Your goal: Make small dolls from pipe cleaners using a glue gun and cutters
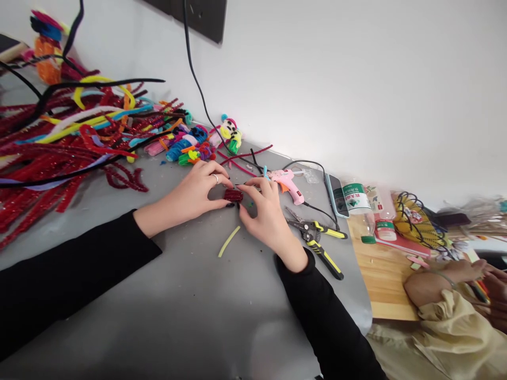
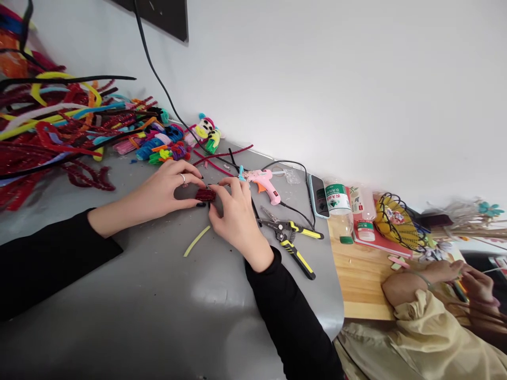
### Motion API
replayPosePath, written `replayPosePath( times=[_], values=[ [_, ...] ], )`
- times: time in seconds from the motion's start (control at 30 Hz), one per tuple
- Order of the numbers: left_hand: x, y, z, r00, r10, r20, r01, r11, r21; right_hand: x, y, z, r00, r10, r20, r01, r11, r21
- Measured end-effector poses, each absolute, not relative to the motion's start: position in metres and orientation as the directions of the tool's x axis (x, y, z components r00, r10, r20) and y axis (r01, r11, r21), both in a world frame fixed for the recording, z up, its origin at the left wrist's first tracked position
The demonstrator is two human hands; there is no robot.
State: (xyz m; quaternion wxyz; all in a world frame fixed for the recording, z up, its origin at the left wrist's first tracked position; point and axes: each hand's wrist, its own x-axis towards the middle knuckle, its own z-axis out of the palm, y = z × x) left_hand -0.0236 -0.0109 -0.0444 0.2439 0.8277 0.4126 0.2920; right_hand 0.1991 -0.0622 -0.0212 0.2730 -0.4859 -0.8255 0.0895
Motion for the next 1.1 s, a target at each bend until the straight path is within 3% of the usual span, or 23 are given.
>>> replayPosePath(
  times=[0.2,0.4,0.47,0.57,0.77,0.87,1.0,1.1],
  values=[
    [-0.027,-0.016,-0.027,0.468,0.801,0.373,0.540,-0.593,0.597,0.201,-0.058,-0.014,-0.261,0.817,0.515,0.696,0.529,-0.487],
    [-0.068,-0.034,0.005,0.264,0.834,0.485,0.776,-0.482,0.406,0.204,-0.052,-0.017,-0.176,0.788,0.591,0.664,0.538,-0.520],
    [-0.088,-0.041,0.008,0.240,0.859,0.452,0.852,-0.410,0.325,0.203,-0.053,-0.018,-0.180,0.776,0.604,0.660,0.551,-0.511],
    [-0.102,-0.049,0.004,0.335,0.860,0.385,0.854,-0.449,0.261,0.200,-0.054,-0.019,-0.209,0.760,0.615,0.655,0.576,-0.490],
    [-0.065,-0.052,-0.012,0.404,0.891,0.208,0.883,-0.440,0.166,0.198,-0.054,-0.023,-0.246,0.734,0.633,0.626,0.619,-0.474],
    [-0.052,-0.050,-0.013,0.382,0.901,0.206,0.888,-0.420,0.189,0.198,-0.054,-0.023,-0.248,0.743,0.622,0.614,0.617,-0.492],
    [-0.053,-0.063,-0.001,0.197,0.923,0.330,0.886,-0.312,0.344,0.193,-0.056,-0.022,-0.211,0.744,0.633,0.545,0.628,-0.556],
    [-0.054,-0.088,0.008,0.071,0.925,0.374,0.846,-0.254,0.468,0.187,-0.057,-0.022,-0.135,0.830,0.541,0.376,0.548,-0.747]
  ],
)
